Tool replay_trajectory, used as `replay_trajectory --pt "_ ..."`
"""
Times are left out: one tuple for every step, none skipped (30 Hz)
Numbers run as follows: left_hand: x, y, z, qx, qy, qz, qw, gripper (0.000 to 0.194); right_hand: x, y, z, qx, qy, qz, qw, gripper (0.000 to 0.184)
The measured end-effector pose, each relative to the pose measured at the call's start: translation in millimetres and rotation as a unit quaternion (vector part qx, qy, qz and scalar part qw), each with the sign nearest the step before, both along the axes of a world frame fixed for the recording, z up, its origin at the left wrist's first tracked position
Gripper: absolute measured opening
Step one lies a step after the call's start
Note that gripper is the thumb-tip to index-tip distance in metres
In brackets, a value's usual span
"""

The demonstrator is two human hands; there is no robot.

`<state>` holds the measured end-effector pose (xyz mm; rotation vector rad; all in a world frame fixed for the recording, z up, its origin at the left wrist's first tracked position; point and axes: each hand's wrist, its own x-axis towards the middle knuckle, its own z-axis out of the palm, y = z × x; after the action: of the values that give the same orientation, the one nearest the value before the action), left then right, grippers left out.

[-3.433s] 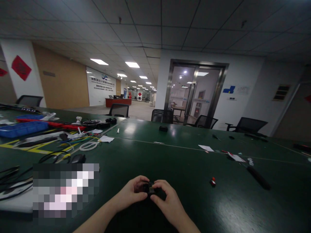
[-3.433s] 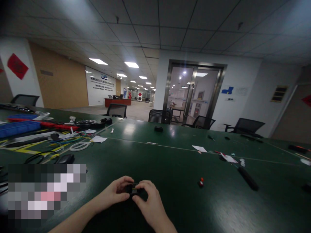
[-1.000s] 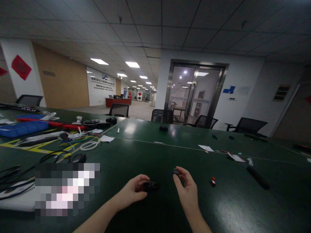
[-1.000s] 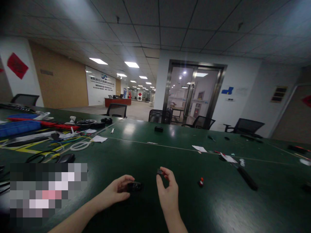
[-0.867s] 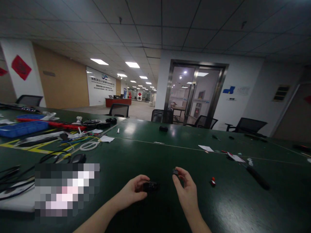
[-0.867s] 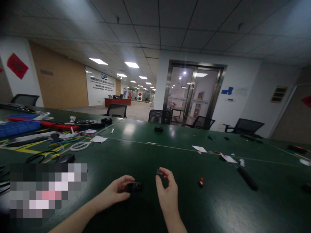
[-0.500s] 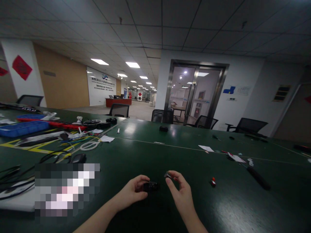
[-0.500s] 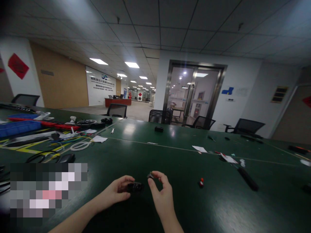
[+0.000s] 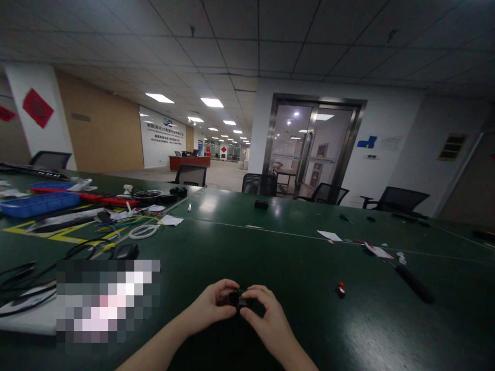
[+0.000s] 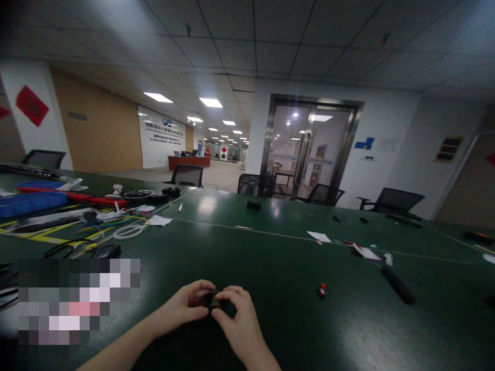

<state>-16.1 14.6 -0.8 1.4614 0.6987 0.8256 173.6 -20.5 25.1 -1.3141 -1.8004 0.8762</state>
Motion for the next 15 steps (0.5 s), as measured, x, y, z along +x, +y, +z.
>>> replay_trajectory --pt "-0.3 0.4 -1.0 -0.003 -0.003 -0.004 1.000 0.042 -0.1 -0.4 1.5 -0.005 -0.006 0.001 1.000 0.021" --pt "-0.6 0.7 -1.9 -0.005 -0.003 -0.007 1.000 0.042 0.1 -0.9 3.2 -0.009 -0.011 0.002 1.000 0.021" --pt "-0.8 0.9 -2.6 -0.005 -0.001 -0.008 1.000 0.041 0.4 -1.3 4.9 -0.012 -0.015 0.003 1.000 0.020" --pt "-0.8 1.0 -3.1 -0.004 0.001 -0.007 1.000 0.041 0.8 -1.6 6.4 -0.017 -0.019 0.006 1.000 0.020" --pt "-0.7 0.9 -3.2 -0.002 0.005 -0.006 1.000 0.041 1.3 -1.9 7.7 -0.019 -0.024 0.008 1.000 0.019" --pt "-0.5 0.7 -3.0 0.001 0.009 -0.004 1.000 0.041 1.8 -2.0 8.5 -0.018 -0.028 0.009 0.999 0.019" --pt "-0.2 0.5 -2.4 0.002 0.013 -0.002 1.000 0.040 2.3 -2.1 8.8 -0.016 -0.032 0.009 0.999 0.018" --pt "0.2 0.1 -1.5 0.001 0.017 0.000 1.000 0.041 2.7 -2.0 8.6 -0.014 -0.036 0.011 0.999 0.018" --pt "0.6 -0.4 -0.3 -0.001 0.022 0.003 1.000 0.041 2.9 -1.8 8.0 -0.012 -0.038 0.013 0.999 0.018" --pt "1.0 -0.9 1.0 -0.004 0.025 0.006 1.000 0.041 3.0 -1.5 7.1 -0.011 -0.039 0.015 0.999 0.017" --pt "1.4 -1.5 2.5 -0.007 0.028 0.008 1.000 0.041 3.0 -1.3 6.0 -0.010 -0.039 0.018 0.999 0.017" --pt "1.6 -2.1 3.9 -0.009 0.030 0.010 0.999 0.041 2.9 -1.0 4.9 -0.010 -0.037 0.021 0.999 0.017" --pt "1.7 -2.6 5.2 -0.010 0.030 0.009 0.999 0.040 2.8 -0.9 3.9 -0.007 -0.035 0.024 0.999 0.017" --pt "1.7 -3.1 6.4 -0.010 0.029 0.008 0.999 0.040 2.5 -0.8 3.2 -0.004 -0.033 0.025 0.999 0.016" --pt "1.5 -3.5 7.2 -0.008 0.028 0.007 1.000 0.040 2.3 -0.9 2.9 -0.002 -0.032 0.027 0.999 0.016"
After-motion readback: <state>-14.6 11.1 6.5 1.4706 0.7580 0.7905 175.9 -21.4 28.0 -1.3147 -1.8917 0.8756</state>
